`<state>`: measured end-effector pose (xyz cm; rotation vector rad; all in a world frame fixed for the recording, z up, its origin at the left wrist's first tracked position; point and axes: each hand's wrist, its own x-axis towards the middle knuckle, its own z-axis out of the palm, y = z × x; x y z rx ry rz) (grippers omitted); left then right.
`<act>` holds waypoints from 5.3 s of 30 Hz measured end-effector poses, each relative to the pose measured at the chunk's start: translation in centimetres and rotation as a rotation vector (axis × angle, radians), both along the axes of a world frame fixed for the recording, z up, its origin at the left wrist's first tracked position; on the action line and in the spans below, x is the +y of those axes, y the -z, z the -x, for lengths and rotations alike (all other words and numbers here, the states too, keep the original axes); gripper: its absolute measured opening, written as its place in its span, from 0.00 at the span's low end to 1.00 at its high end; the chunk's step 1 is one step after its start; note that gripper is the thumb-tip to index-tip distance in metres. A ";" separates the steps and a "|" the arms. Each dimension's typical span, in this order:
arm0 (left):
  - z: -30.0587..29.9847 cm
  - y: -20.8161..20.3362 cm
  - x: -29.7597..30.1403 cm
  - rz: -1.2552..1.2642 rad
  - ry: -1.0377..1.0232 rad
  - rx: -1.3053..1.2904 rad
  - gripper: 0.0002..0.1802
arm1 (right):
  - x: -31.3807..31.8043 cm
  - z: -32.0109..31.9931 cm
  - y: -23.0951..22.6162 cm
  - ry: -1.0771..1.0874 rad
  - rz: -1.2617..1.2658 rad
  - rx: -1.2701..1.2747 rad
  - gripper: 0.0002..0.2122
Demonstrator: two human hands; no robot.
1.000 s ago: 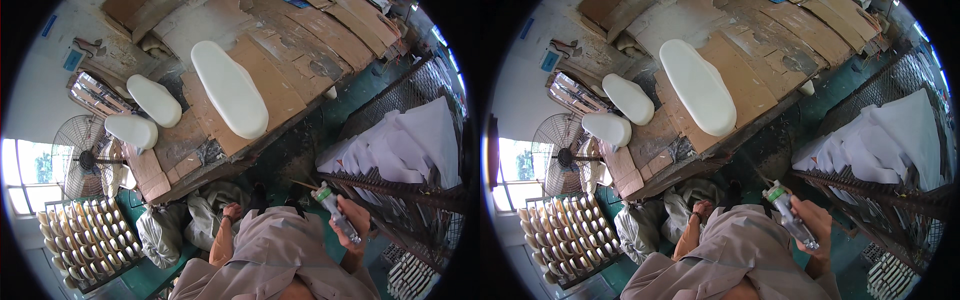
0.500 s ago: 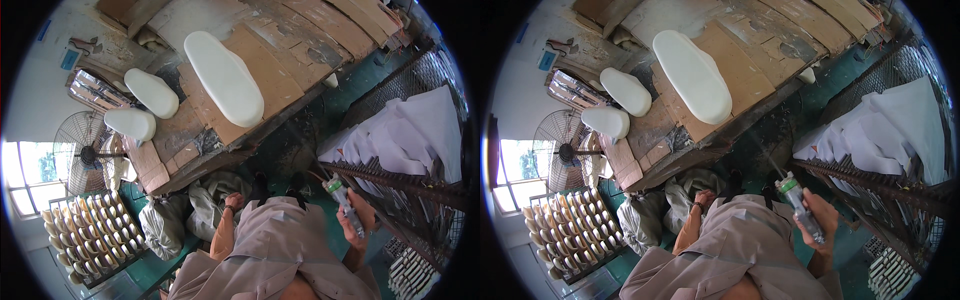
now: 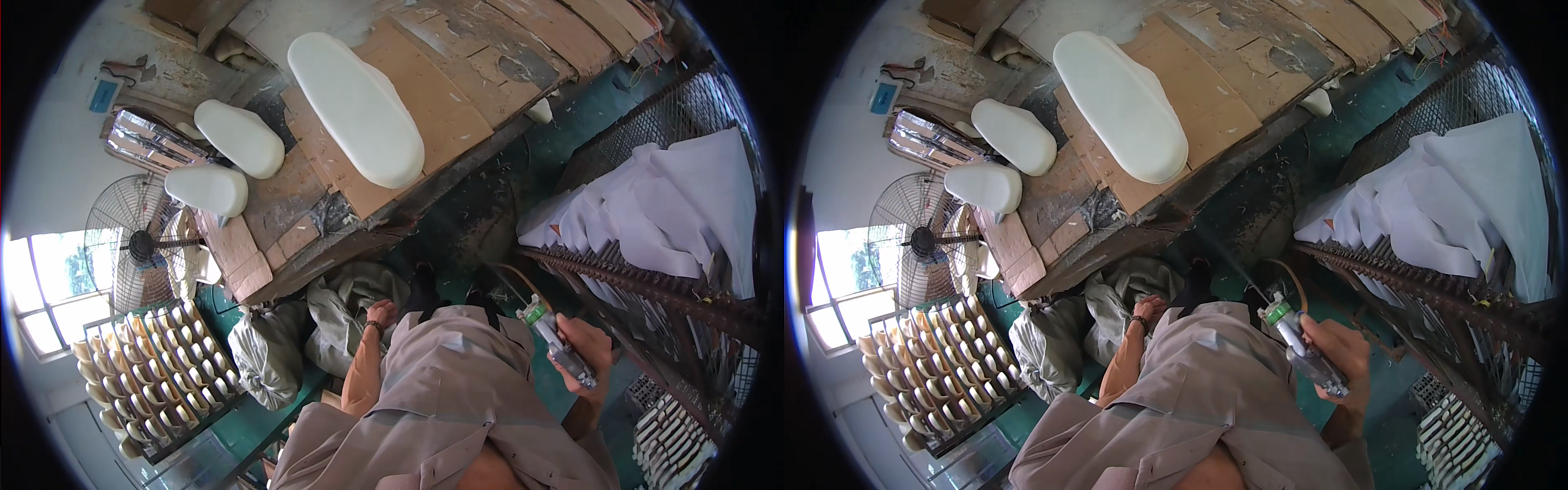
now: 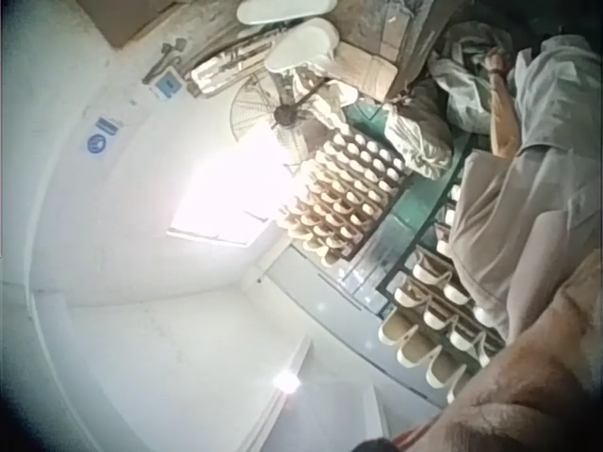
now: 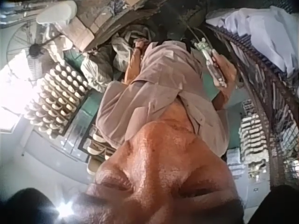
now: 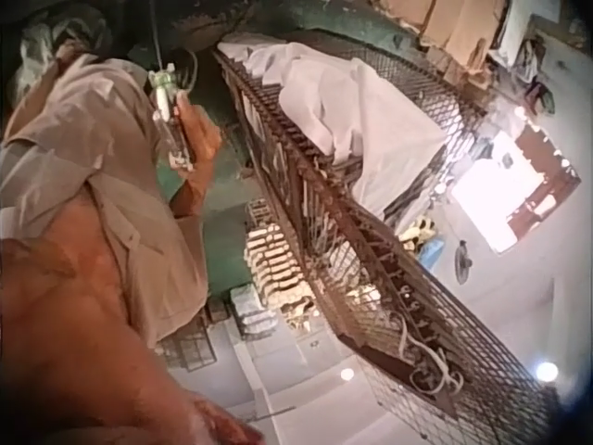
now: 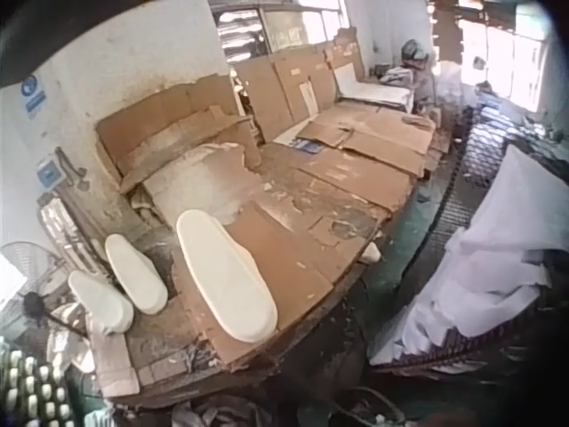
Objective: The worker is handling, inspecting, and organizing foam bicycle seat pads in a manufacturing environment, including putting them into a large storage bag and applying adhesive or sealant with a spray tool.
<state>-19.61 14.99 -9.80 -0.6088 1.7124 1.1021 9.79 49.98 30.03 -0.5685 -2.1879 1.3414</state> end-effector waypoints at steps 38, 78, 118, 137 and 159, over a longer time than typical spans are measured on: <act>12.1 -14.7 30.6 -1.071 -0.601 0.258 0.29 | -0.9 7.2 -0.9 0.105 -0.133 -0.006 0.21; 28.2 -3.0 -1.8 -0.897 -0.763 0.240 0.30 | -9.4 43.9 12.3 -0.272 0.093 -0.246 0.24; -0.6 0.0 -51.3 -0.133 -1.613 0.628 0.21 | -48.7 54.5 29.1 -1.279 -0.479 -0.964 0.23; -8.5 0.7 -45.0 0.456 -0.986 -0.028 0.15 | -95.7 88.4 39.5 -1.194 -0.290 -0.002 0.13; 28.4 -7.6 -63.1 0.252 -0.426 0.578 0.23 | -106.9 117.8 60.4 -0.964 -0.852 -0.183 0.17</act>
